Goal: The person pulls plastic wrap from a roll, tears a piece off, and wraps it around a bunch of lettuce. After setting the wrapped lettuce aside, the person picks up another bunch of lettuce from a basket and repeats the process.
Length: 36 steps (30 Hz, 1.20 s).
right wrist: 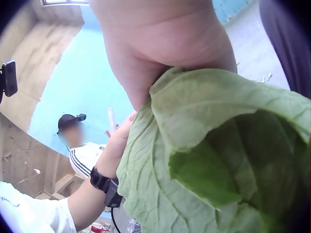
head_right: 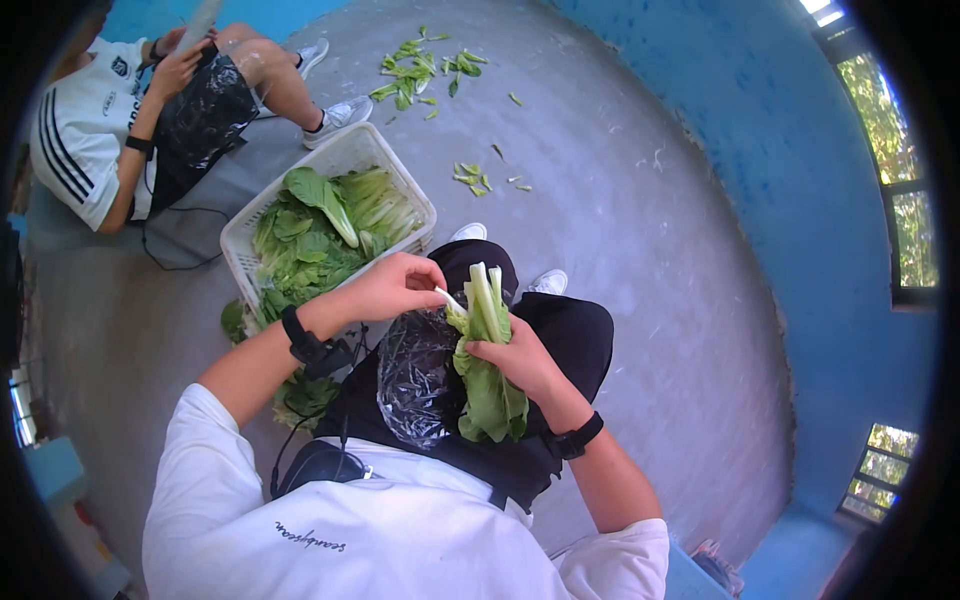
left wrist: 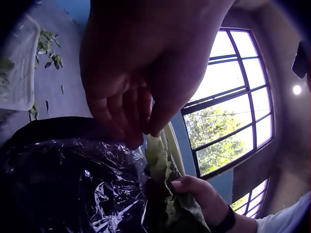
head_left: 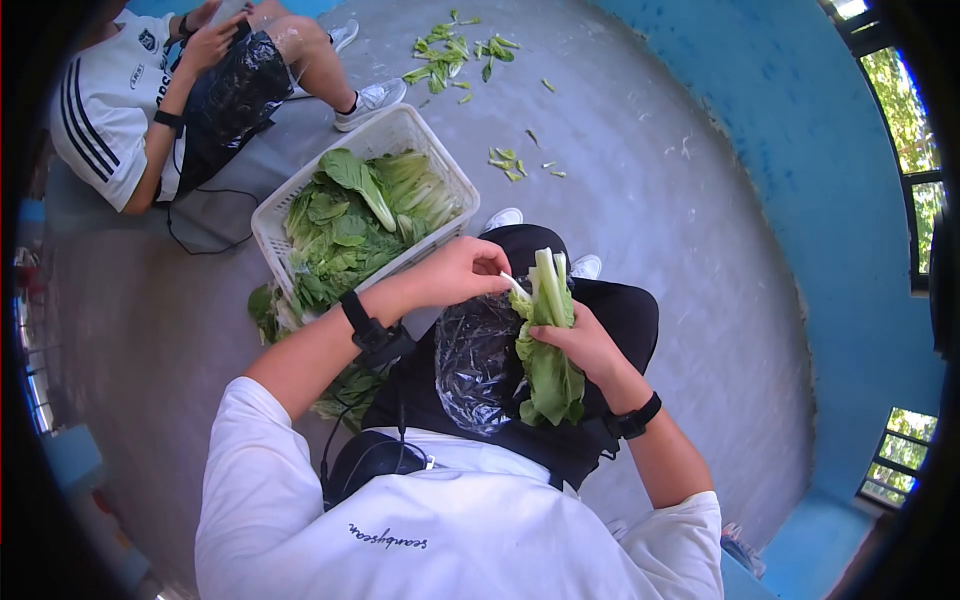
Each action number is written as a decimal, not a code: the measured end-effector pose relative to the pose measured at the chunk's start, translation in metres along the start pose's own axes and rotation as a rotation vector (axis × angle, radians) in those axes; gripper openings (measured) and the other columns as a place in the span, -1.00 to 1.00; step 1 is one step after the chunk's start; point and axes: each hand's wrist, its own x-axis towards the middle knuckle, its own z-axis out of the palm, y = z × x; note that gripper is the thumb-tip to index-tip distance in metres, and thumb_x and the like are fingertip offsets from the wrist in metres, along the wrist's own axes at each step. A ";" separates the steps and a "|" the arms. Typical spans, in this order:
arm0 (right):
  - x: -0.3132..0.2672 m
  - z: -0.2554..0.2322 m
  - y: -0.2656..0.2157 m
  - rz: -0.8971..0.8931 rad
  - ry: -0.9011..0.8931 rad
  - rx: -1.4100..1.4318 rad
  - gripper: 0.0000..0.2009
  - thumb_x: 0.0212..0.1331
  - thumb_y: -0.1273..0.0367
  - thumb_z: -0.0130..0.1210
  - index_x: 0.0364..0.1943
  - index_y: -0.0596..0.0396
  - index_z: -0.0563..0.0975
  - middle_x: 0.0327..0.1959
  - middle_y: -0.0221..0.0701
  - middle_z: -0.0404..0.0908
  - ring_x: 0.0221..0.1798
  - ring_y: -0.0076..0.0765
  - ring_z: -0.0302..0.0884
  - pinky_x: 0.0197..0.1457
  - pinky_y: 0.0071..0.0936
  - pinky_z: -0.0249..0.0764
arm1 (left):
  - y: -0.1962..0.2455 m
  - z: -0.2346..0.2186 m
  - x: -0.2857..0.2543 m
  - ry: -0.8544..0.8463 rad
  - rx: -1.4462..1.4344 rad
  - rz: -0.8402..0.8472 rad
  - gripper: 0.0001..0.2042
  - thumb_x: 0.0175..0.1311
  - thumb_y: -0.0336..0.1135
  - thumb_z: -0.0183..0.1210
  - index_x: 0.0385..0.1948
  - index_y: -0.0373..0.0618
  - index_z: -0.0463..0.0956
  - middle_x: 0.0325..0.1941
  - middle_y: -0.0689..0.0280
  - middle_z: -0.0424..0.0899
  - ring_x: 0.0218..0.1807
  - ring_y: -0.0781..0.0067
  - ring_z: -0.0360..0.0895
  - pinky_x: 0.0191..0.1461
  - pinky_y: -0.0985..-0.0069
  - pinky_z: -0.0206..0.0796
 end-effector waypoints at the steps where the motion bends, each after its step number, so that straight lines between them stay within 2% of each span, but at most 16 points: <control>1: 0.000 -0.001 -0.002 0.001 0.005 0.000 -0.55 0.18 0.44 0.32 0.16 0.24 0.51 -0.07 -0.39 0.65 -0.05 -0.47 0.61 0.08 -0.43 0.53 | 0.000 -0.005 -0.001 0.008 -0.017 0.013 -0.90 0.35 -0.47 0.27 -0.20 -0.26 0.59 -0.23 0.31 0.73 -0.16 0.57 0.67 0.00 0.55 0.53; 3: 0.000 -0.004 -0.004 0.014 -0.004 -0.004 -0.55 0.17 0.44 0.32 0.16 0.25 0.51 -0.06 -0.39 0.65 -0.04 -0.47 0.61 0.08 -0.43 0.53 | -0.003 -0.019 -0.004 0.021 -0.049 0.035 -0.91 0.36 -0.42 0.27 -0.25 -0.24 0.60 -0.25 0.31 0.74 -0.19 0.56 0.68 -0.01 0.55 0.53; 6: 0.000 -0.006 -0.005 0.024 -0.007 0.009 -0.55 0.17 0.43 0.32 0.15 0.25 0.51 -0.07 -0.39 0.64 -0.04 -0.46 0.61 0.09 -0.43 0.53 | -0.007 -0.040 -0.011 0.093 -0.204 -0.065 -0.87 0.42 -0.36 0.22 -0.28 -0.23 0.60 -0.26 0.32 0.74 -0.19 0.57 0.69 -0.02 0.57 0.53; 10: -0.001 -0.006 -0.005 0.020 -0.011 0.028 -0.56 0.16 0.43 0.32 0.13 0.26 0.51 -0.07 -0.38 0.64 -0.03 -0.46 0.61 0.08 -0.43 0.53 | -0.010 -0.051 -0.017 0.120 -0.186 -0.113 -0.77 0.47 -0.25 0.17 -0.36 -0.20 0.58 -0.35 0.39 0.73 -0.25 0.59 0.69 -0.05 0.58 0.53; 13: -0.001 -0.007 0.000 -0.006 -0.030 -0.001 -0.56 0.16 0.43 0.33 0.13 0.26 0.51 -0.07 -0.38 0.64 -0.04 -0.46 0.60 0.09 -0.43 0.53 | -0.018 -0.056 -0.003 0.183 -0.203 -0.132 -0.65 0.51 -0.08 0.13 0.06 -0.18 0.58 0.04 0.19 0.72 0.07 0.43 0.66 0.18 0.42 0.49; 14: -0.002 -0.006 0.000 -0.005 -0.025 -0.004 -0.55 0.17 0.43 0.33 0.14 0.25 0.51 -0.07 -0.38 0.64 -0.04 -0.46 0.60 0.09 -0.43 0.52 | -0.021 -0.055 0.001 0.180 -0.333 -0.102 -0.57 0.53 -0.03 0.09 0.22 -0.14 0.43 0.21 0.17 0.56 0.22 0.37 0.54 0.28 0.34 0.40; 16: -0.005 -0.004 -0.001 0.001 -0.015 -0.007 -0.55 0.17 0.43 0.32 0.15 0.25 0.51 -0.07 -0.39 0.63 -0.04 -0.47 0.59 0.09 -0.43 0.52 | 0.004 -0.039 0.007 0.173 -0.594 -0.048 -0.35 0.57 0.06 0.01 0.54 -0.07 0.14 0.57 0.12 0.26 0.51 0.26 0.30 0.49 0.20 0.22; 17: -0.005 -0.003 0.000 -0.001 -0.023 -0.009 -0.55 0.18 0.42 0.32 0.16 0.24 0.51 -0.07 -0.39 0.63 -0.04 -0.48 0.59 0.09 -0.43 0.52 | 0.013 -0.036 0.006 0.050 -0.482 0.006 -0.16 0.56 0.24 -0.10 0.64 0.08 -0.36 0.73 0.22 -0.18 0.69 0.20 -0.12 0.63 0.07 -0.08; 20: -0.004 -0.007 0.002 -0.018 -0.036 -0.014 -0.54 0.18 0.42 0.32 0.17 0.23 0.51 -0.07 -0.39 0.63 -0.04 -0.49 0.58 0.10 -0.44 0.52 | 0.008 -0.028 0.004 0.122 -0.391 0.042 -0.27 0.57 0.08 0.00 0.63 0.07 -0.09 0.68 0.18 0.03 0.68 0.16 -0.02 0.62 0.13 -0.02; 23: -0.004 -0.006 0.001 -0.036 -0.044 -0.016 -0.53 0.19 0.42 0.32 0.18 0.23 0.51 -0.06 -0.39 0.63 -0.04 -0.50 0.58 0.09 -0.45 0.52 | -0.037 -0.032 0.004 0.076 0.061 0.020 -0.34 0.50 -0.08 0.14 0.56 0.03 0.13 0.61 0.12 0.19 0.62 0.15 0.13 0.61 0.23 0.04; 26: -0.004 -0.005 -0.001 -0.044 -0.043 -0.048 -0.52 0.18 0.42 0.33 0.20 0.22 0.50 -0.07 -0.38 0.64 -0.04 -0.49 0.59 0.08 -0.44 0.53 | -0.022 -0.004 -0.025 0.151 0.450 0.047 -0.37 0.38 -0.21 0.26 0.46 -0.05 0.28 0.46 0.07 0.41 0.51 0.16 0.34 0.54 0.31 0.17; 28: -0.003 -0.004 -0.003 -0.056 -0.044 -0.113 -0.51 0.18 0.41 0.34 0.20 0.23 0.50 -0.07 -0.37 0.65 -0.05 -0.49 0.59 0.08 -0.43 0.54 | -0.028 0.007 -0.033 0.172 0.439 0.051 -0.36 0.28 -0.11 0.35 0.36 -0.13 0.36 0.25 0.01 0.57 0.32 0.09 0.51 0.39 0.26 0.34; 29: -0.003 -0.004 -0.004 -0.064 -0.041 -0.135 -0.51 0.18 0.41 0.34 0.20 0.23 0.50 -0.08 -0.37 0.65 -0.05 -0.48 0.60 0.07 -0.43 0.55 | -0.031 0.010 -0.033 0.189 0.386 0.081 -0.41 0.23 -0.18 0.39 0.29 -0.13 0.43 0.12 0.06 0.64 0.19 0.11 0.60 0.30 0.26 0.42; 30: -0.002 -0.003 -0.005 -0.078 -0.037 -0.156 -0.51 0.18 0.40 0.34 0.20 0.23 0.49 -0.08 -0.36 0.66 -0.05 -0.48 0.60 0.07 -0.43 0.55 | -0.030 0.013 -0.034 0.251 0.434 0.136 -0.45 0.16 -0.23 0.42 0.21 -0.10 0.48 -0.11 0.16 0.67 -0.02 0.22 0.65 0.11 0.32 0.48; 32: -0.002 -0.001 -0.002 -0.101 -0.030 -0.164 -0.50 0.18 0.40 0.34 0.20 0.24 0.49 -0.08 -0.36 0.66 -0.05 -0.48 0.61 0.07 -0.42 0.56 | -0.027 0.011 -0.036 0.205 0.405 0.001 -0.57 0.19 -0.31 0.41 0.09 -0.11 0.54 -0.33 0.35 0.60 -0.23 0.49 0.56 -0.01 0.47 0.43; 36: 0.000 -0.001 0.002 -0.108 -0.005 -0.137 -0.51 0.17 0.41 0.35 0.19 0.25 0.49 -0.07 -0.36 0.66 -0.05 -0.47 0.61 0.08 -0.43 0.56 | -0.027 0.008 -0.035 0.135 0.342 -0.077 -0.74 0.20 -0.35 0.39 -0.13 -0.15 0.58 -0.50 0.45 0.52 -0.43 0.65 0.44 -0.25 0.56 0.36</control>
